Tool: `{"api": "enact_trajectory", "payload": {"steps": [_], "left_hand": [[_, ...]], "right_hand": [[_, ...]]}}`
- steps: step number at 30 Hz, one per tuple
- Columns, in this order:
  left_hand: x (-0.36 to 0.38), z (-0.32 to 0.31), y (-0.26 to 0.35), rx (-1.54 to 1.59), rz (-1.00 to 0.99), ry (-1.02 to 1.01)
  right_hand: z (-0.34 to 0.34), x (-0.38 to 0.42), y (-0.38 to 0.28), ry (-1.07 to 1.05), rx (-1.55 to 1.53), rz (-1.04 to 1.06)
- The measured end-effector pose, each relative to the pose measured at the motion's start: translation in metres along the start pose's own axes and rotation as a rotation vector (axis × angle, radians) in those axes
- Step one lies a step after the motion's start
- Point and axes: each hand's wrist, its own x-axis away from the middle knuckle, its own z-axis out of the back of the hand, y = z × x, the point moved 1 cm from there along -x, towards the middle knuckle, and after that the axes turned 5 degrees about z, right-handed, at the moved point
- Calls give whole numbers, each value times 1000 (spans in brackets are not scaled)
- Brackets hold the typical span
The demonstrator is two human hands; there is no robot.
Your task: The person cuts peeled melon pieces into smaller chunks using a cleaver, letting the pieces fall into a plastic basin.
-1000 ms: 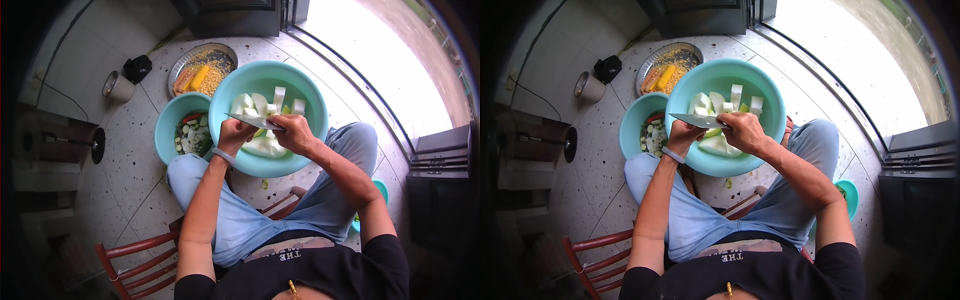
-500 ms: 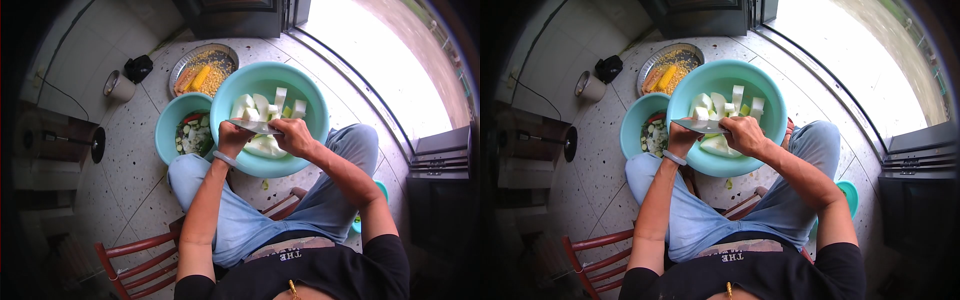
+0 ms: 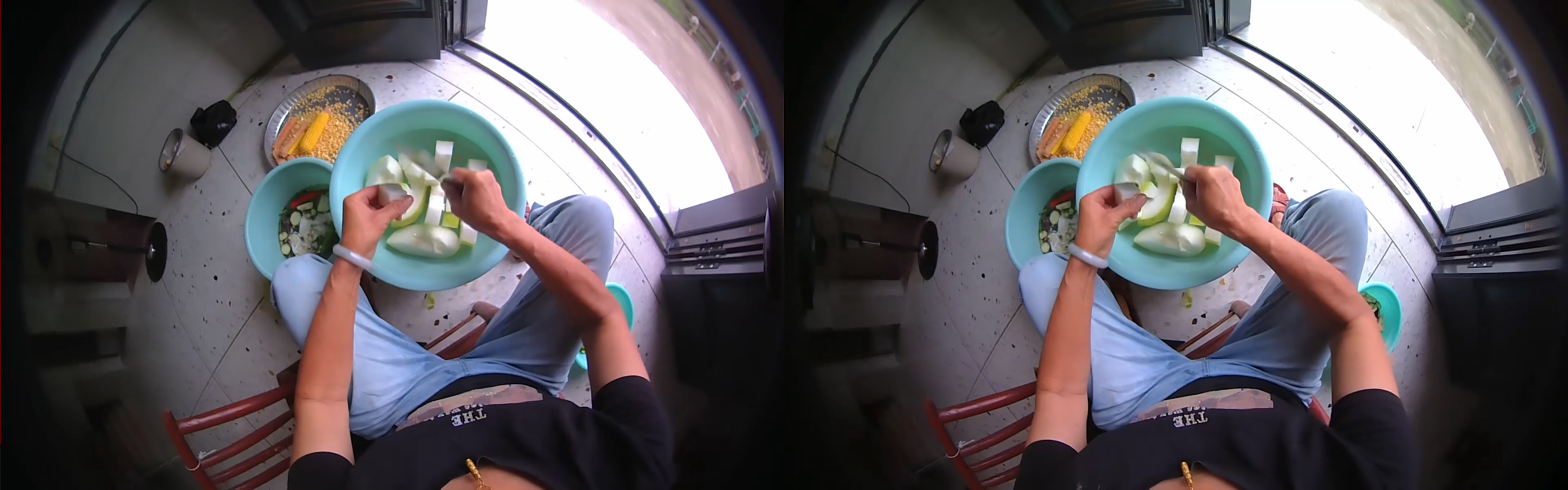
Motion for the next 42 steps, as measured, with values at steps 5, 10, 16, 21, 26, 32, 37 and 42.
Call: {"api": "enact_trajectory", "payload": {"steps": [5, 10, 16, 21, 26, 32, 37, 42], "left_hand": [[-17, -8, -6, -629, -12, 266], [-33, -19, -34, -875, 58, 136], [-47, -43, -73, -430, 531, -50], [-47, -43, -48, 183, 426, -114], [-52, -11, -89, -934, -5, -336], [-12, -32, -90, -1498, -84, -475], [-11, -43, -74, -1613, -132, -426], [-19, -31, -89, -1314, -7, -332]], "right_hand": [[23, -9, -1, 90, -232, -179], [41, -14, 3, 124, -196, -184], [52, -11, 8, 152, -232, -202], [54, -9, 15, 150, -183, -210], [54, -7, 13, 158, -213, -183], [45, -5, 12, 140, -228, -145], [40, -4, 11, 88, -187, -136], [36, -2, 14, 84, -188, -124]]}}
